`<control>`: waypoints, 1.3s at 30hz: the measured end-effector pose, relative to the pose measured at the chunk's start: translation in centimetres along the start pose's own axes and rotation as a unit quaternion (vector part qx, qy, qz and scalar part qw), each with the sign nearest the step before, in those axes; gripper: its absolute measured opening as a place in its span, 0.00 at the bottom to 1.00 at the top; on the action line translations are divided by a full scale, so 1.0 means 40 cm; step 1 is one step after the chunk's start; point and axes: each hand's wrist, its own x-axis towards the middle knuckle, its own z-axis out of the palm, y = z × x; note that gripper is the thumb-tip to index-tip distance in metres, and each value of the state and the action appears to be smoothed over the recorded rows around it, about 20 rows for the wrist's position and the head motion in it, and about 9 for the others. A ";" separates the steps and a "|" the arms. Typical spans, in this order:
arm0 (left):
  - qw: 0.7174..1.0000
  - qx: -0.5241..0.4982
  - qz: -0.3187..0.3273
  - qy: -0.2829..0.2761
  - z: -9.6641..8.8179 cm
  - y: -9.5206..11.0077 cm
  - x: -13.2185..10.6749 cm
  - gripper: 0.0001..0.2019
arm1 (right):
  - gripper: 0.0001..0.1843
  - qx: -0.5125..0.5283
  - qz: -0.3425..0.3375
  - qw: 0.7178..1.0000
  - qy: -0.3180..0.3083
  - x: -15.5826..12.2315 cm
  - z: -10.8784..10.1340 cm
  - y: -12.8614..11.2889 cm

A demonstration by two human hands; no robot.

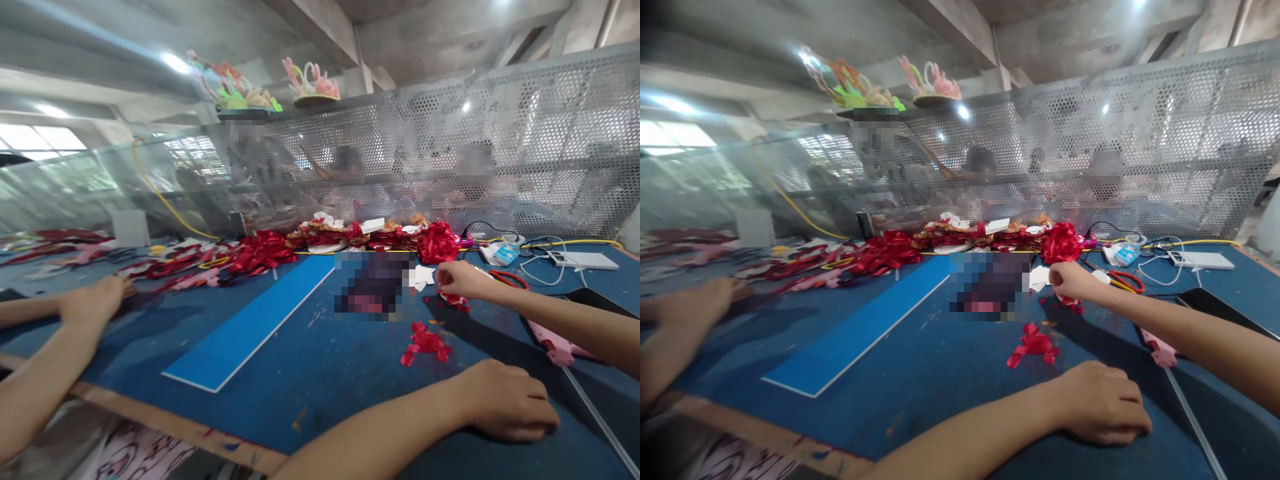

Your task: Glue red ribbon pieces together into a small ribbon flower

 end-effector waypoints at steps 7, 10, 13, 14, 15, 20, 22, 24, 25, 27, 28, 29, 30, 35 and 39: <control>1.000 -0.010 0.007 0.015 -0.001 0.001 0.002 0.09 | 0.08 0.199 0.039 0.978 -0.054 0.003 0.019 -0.019; 1.000 -0.014 0.008 0.002 -0.005 0.000 0.001 0.09 | 0.11 0.210 0.057 0.975 -0.051 0.009 0.026 -0.019; 1.000 -0.017 0.004 -0.012 -0.009 -0.001 0.001 0.10 | 0.20 0.184 0.073 0.980 -0.037 0.016 0.031 -0.017; 1.000 -0.017 0.003 -0.014 -0.010 -0.001 0.001 0.10 | 0.24 0.168 0.077 0.982 -0.034 0.018 0.031 -0.017; 1.000 -0.017 0.001 -0.015 -0.011 -0.001 0.001 0.10 | 0.28 0.149 0.079 0.985 -0.035 0.019 0.030 -0.016; 1.000 -0.017 0.001 -0.008 -0.006 -0.003 0.002 0.09 | 0.32 0.023 0.069 0.995 -0.063 0.021 -0.008 -0.020; 1.000 -0.017 0.002 -0.003 -0.002 -0.005 0.003 0.09 | 0.24 -0.022 0.059 0.996 -0.064 0.020 -0.031 -0.021; 1.000 -0.014 0.003 0.002 -0.001 -0.006 0.003 0.09 | 0.13 -0.049 0.044 0.996 -0.063 0.019 -0.050 -0.021; 1.000 -0.014 0.004 0.004 -0.001 -0.006 0.003 0.09 | 0.09 -0.056 0.035 0.996 -0.063 0.018 -0.057 -0.019; 1.000 -0.013 0.008 0.005 -0.003 -0.006 0.003 0.09 | 0.15 -0.059 0.021 0.996 -0.064 0.016 -0.064 -0.015; 1.000 -0.014 0.009 0.005 -0.003 -0.006 0.003 0.09 | 0.18 -0.057 0.017 0.996 -0.066 0.015 -0.064 -0.013; 1.000 -0.015 0.009 0.006 -0.003 -0.006 0.004 0.09 | 0.20 -0.052 0.014 0.996 -0.068 0.014 -0.063 -0.010; 1.000 -0.016 0.009 0.006 -0.003 -0.007 0.004 0.09 | 0.22 -0.046 0.013 0.996 -0.069 0.013 -0.060 -0.007; 1.000 -0.019 0.005 0.012 0.000 -0.007 0.003 0.09 | 0.18 -0.011 0.008 0.998 -0.060 0.010 -0.047 -0.001; 1.000 -0.021 0.005 0.008 0.000 -0.006 0.003 0.09 | 0.11 -0.007 0.019 0.999 -0.038 0.009 -0.047 -0.007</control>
